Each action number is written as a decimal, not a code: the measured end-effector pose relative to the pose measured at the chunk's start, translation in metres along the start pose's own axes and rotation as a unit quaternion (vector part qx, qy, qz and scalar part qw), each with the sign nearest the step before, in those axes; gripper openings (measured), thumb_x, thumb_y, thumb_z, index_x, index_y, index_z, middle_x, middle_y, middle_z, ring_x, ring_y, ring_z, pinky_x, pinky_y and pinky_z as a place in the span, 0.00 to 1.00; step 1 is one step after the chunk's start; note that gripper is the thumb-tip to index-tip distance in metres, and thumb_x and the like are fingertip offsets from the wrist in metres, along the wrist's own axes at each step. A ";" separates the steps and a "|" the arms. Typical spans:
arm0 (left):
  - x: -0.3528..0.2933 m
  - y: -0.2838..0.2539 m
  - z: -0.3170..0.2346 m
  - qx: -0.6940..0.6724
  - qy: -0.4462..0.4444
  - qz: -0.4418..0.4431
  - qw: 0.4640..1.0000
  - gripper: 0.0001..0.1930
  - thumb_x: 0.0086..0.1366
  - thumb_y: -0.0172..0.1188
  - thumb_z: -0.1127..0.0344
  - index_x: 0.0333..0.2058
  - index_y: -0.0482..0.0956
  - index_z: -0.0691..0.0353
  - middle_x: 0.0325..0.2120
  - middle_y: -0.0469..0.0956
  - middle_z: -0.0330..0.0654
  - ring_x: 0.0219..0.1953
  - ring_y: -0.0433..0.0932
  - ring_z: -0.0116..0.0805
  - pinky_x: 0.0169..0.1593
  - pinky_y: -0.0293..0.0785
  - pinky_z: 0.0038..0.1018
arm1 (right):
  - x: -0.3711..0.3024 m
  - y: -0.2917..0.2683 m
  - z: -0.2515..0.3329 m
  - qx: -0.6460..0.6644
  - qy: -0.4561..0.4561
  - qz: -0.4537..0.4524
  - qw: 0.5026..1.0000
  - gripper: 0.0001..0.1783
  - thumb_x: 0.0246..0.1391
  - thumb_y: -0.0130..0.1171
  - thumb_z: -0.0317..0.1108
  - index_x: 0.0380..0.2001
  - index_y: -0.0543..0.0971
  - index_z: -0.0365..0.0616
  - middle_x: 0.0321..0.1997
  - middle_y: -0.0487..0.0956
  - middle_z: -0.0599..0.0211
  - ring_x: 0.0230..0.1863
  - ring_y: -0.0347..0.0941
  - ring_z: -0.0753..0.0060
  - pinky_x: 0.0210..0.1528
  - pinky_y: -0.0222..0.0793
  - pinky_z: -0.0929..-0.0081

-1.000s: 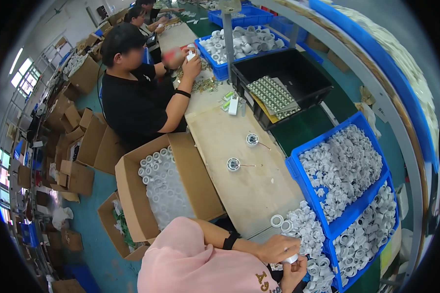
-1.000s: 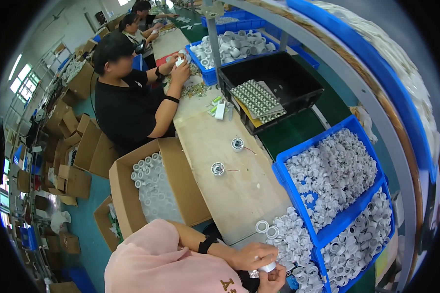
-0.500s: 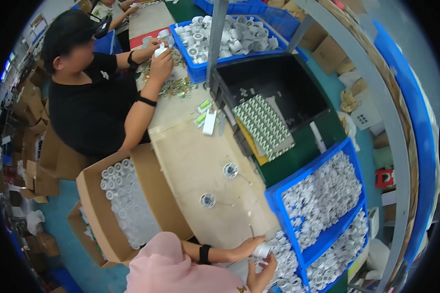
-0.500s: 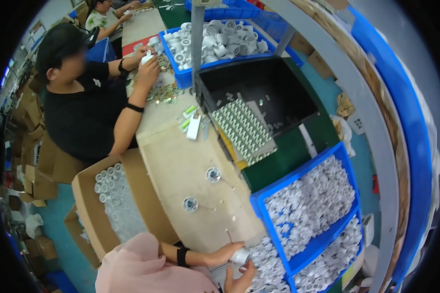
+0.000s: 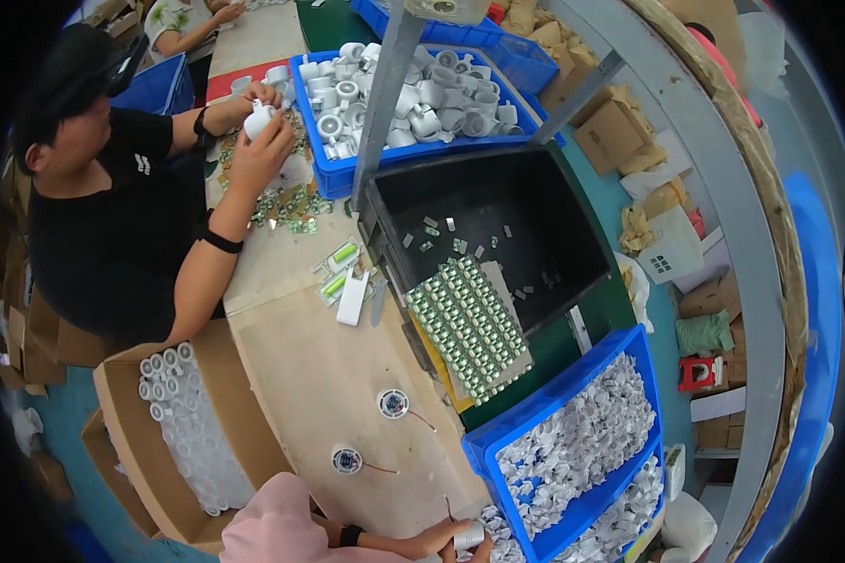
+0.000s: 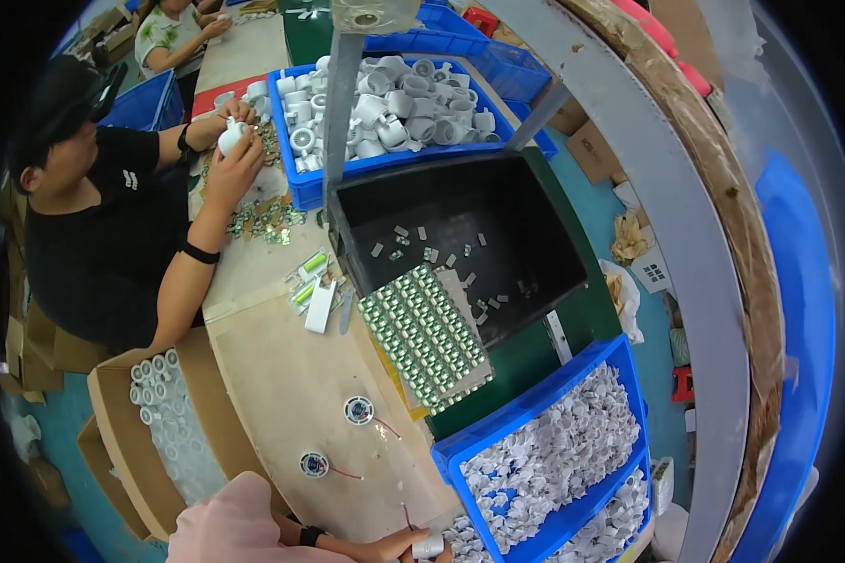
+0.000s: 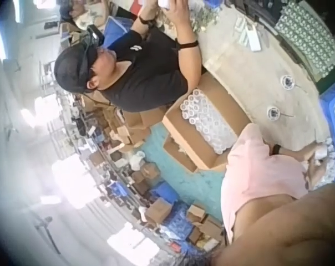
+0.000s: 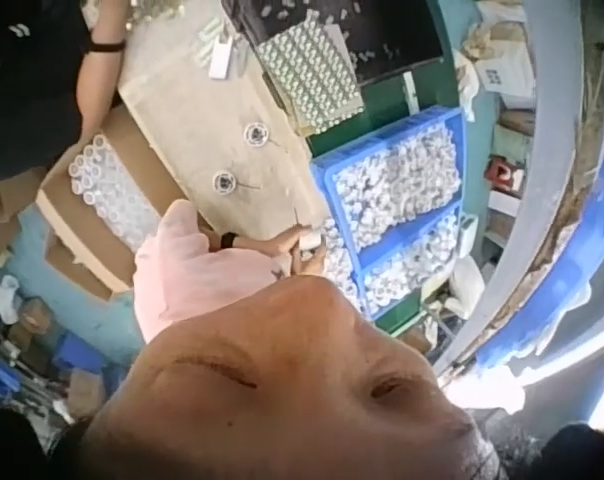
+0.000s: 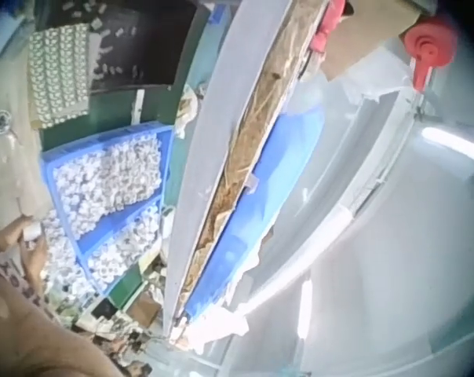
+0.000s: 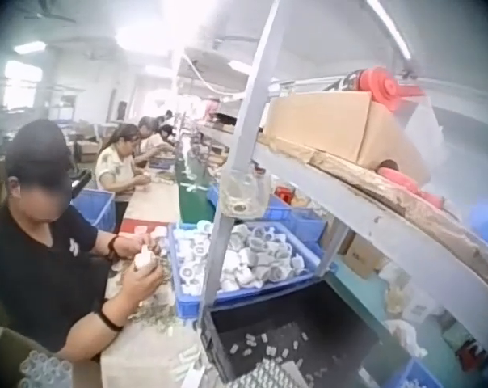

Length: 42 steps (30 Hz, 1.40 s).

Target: Assembling small electronic parts into white plastic housings on a factory assembly line.

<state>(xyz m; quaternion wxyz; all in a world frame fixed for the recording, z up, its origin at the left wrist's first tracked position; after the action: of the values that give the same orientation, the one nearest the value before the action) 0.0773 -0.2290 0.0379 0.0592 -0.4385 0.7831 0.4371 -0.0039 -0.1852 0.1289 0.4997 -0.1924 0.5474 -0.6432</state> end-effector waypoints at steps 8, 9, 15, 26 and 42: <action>0.007 0.000 -0.033 0.180 0.145 0.023 0.973 0.19 0.59 0.56 0.63 0.46 0.68 0.65 0.34 0.75 0.42 0.32 0.75 0.31 0.36 0.72 0.25 | 0.010 0.004 -0.022 0.045 0.129 0.128 0.982 0.46 0.46 0.53 0.63 0.56 0.60 0.34 0.47 0.70 0.36 0.47 0.69 0.46 0.45 0.66 0.62; 0.017 0.000 -0.019 0.148 0.183 0.020 0.972 0.19 0.58 0.58 0.60 0.46 0.69 0.61 0.31 0.74 0.39 0.31 0.72 0.26 0.36 0.68 0.25 | 0.008 0.015 -0.028 0.111 0.145 0.180 0.967 0.47 0.46 0.55 0.62 0.59 0.57 0.38 0.54 0.66 0.40 0.55 0.64 0.49 0.53 0.63 0.63; 0.013 0.009 -0.007 0.060 0.115 0.078 0.988 0.18 0.65 0.43 0.55 0.32 0.75 0.63 0.26 0.75 0.38 0.31 0.71 0.27 0.37 0.66 0.22 | -0.011 0.023 -0.025 0.257 0.156 0.072 0.951 0.37 0.43 0.65 0.34 0.55 0.59 0.40 0.41 0.74 0.52 0.42 0.72 0.61 0.41 0.68 0.69; -0.014 0.032 -0.020 0.185 0.165 0.082 0.965 0.18 0.63 0.39 0.59 0.28 0.75 0.67 0.25 0.76 0.41 0.30 0.74 0.31 0.38 0.68 0.23 | -0.052 -0.040 0.024 0.095 0.048 -0.021 0.994 0.28 0.38 0.68 0.37 0.39 0.66 0.35 0.34 0.75 0.54 0.34 0.75 0.63 0.32 0.70 0.71; -0.078 0.084 0.037 0.066 0.047 0.027 0.996 0.22 0.65 0.35 0.55 0.24 0.72 0.64 0.18 0.70 0.37 0.20 0.67 0.25 0.27 0.64 0.22 | -0.132 -0.048 -0.055 0.244 -0.037 -0.001 0.969 0.28 0.42 0.62 0.48 0.30 0.61 0.35 0.23 0.77 0.52 0.26 0.76 0.49 0.28 0.71 0.62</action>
<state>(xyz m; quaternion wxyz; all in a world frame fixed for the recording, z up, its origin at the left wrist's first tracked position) 0.0519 -0.1326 0.1063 0.0398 -0.4325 0.8237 0.3645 -0.0117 -0.0491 0.1931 0.5510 -0.0883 0.3547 -0.7502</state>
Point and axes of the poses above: each hand's wrist, its own x-axis towards the middle knuckle, its own y-axis out of the palm, z = x × y, the point moved 7 cm from there along x, towards the middle knuckle
